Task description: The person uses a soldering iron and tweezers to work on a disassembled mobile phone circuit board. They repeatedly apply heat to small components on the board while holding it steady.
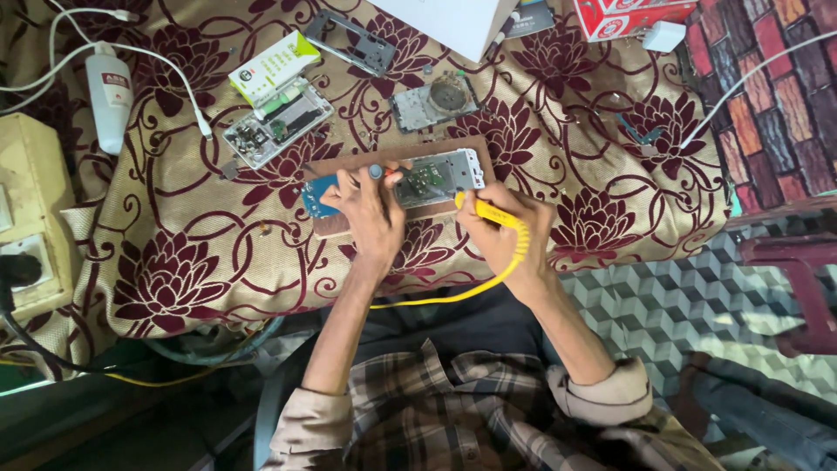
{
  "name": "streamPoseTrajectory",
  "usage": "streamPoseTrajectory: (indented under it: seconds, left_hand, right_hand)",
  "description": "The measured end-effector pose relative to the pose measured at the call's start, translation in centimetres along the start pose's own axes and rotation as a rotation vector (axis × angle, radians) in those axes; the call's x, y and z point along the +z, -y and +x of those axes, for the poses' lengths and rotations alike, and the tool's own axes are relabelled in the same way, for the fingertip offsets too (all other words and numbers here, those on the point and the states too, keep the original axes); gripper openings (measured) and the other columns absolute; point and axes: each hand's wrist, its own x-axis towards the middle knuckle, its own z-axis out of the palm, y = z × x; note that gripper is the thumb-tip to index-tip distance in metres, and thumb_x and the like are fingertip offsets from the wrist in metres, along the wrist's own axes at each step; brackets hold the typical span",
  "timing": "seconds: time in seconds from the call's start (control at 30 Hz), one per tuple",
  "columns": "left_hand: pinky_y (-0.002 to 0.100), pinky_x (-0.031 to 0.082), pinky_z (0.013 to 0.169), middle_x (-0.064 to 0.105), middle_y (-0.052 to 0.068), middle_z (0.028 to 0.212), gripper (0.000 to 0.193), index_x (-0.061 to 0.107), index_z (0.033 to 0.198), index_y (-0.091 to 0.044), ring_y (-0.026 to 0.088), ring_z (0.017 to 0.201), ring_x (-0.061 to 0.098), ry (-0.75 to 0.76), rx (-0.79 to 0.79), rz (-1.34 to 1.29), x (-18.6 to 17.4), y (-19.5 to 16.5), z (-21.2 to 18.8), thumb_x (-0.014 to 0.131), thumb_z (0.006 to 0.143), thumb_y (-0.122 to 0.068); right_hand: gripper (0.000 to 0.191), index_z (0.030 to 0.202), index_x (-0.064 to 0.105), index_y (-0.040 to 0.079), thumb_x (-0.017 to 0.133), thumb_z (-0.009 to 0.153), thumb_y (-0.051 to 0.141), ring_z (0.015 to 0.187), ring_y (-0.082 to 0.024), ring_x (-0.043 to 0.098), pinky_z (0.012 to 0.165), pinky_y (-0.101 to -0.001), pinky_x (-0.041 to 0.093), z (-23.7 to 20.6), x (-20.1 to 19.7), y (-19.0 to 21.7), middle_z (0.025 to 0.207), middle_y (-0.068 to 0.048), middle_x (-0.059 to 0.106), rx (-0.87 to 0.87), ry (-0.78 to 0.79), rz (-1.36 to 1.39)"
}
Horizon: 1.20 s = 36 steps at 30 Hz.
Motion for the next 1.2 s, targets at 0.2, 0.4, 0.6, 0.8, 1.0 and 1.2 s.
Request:
streamPoseTrajectory:
  seconds: [0.2, 0.4, 0.6, 0.8, 1.0, 1.2]
  left_hand:
    - [0.05, 0.027, 0.09, 0.056, 0.015, 0.105, 0.028, 0.059, 0.114, -0.009, 0.035, 0.103, 0.045, 0.059, -0.005, -0.022, 0.1, 0.6, -0.3, 0.063, 0.087, -0.005]
    - [0.053, 0.027, 0.09, 0.048, 0.024, 0.109, 0.026, 0.059, 0.113, -0.006, 0.042, 0.103, 0.04, -0.017, -0.022, 0.005, 0.6, 0.8, -0.7, 0.066, 0.087, -0.008]
    - [0.053, 0.027, 0.091, 0.045, 0.021, 0.104, 0.025, 0.059, 0.109, -0.006, 0.04, 0.103, 0.04, -0.009, -0.012, -0.016, 0.9, 1.1, -0.8, 0.066, 0.085, -0.007]
    - [0.049, 0.027, 0.089, 0.046, 0.019, 0.098, 0.026, 0.06, 0.105, -0.008, 0.037, 0.098, 0.042, -0.016, 0.004, -0.028, 0.4, 0.6, -0.3, 0.063, 0.079, -0.006]
    - [0.045, 0.025, 0.09, 0.071, 0.003, 0.094, 0.015, 0.062, 0.097, -0.012, 0.025, 0.09, 0.047, -0.025, 0.037, -0.092, -0.3, -0.1, 0.5, 0.061, 0.086, -0.002]
    - [0.045, 0.026, 0.091, 0.074, 0.002, 0.094, 0.018, 0.063, 0.096, -0.013, 0.025, 0.088, 0.048, -0.035, 0.059, -0.102, -0.3, 0.1, 0.5, 0.058, 0.084, 0.0]
  right_hand:
    - [0.027, 0.073, 0.06, 0.007, 0.078, 0.091, 0.015, 0.048, -0.024, 0.057, 0.048, -0.0353, 0.045, 2.8, -0.7, 0.5, 0.055, -0.007, 0.057, 0.003, 0.06, -0.183]
    - [0.019, 0.076, 0.063, 0.006, 0.074, 0.087, 0.015, 0.044, -0.025, 0.057, 0.048, -0.0354, 0.044, 5.0, -0.5, -0.1, 0.055, -0.009, 0.058, 0.1, 0.156, -0.076]
    - [0.011, 0.092, 0.064, 0.005, 0.071, 0.095, 0.012, 0.057, -0.023, 0.065, 0.052, -0.0327, 0.047, 2.8, -0.4, -0.4, 0.07, -0.009, 0.066, 0.015, 0.138, -0.013]
    - [0.015, 0.09, 0.061, 0.006, 0.069, 0.099, 0.014, 0.055, -0.014, 0.069, 0.046, -0.0278, 0.048, -1.0, 0.2, -0.7, 0.07, -0.007, 0.071, 0.219, 0.054, 0.168]
    - [0.014, 0.088, 0.061, 0.002, 0.069, 0.098, 0.01, 0.051, -0.01, 0.063, 0.046, -0.029, 0.044, -4.0, 1.1, -0.4, 0.064, -0.008, 0.066, 0.227, -0.074, 0.074]
    - [0.016, 0.086, 0.06, 0.002, 0.068, 0.097, 0.009, 0.047, -0.009, 0.053, 0.046, -0.0279, 0.04, -5.0, 2.1, -0.3, 0.059, -0.005, 0.059, 0.224, -0.173, 0.106]
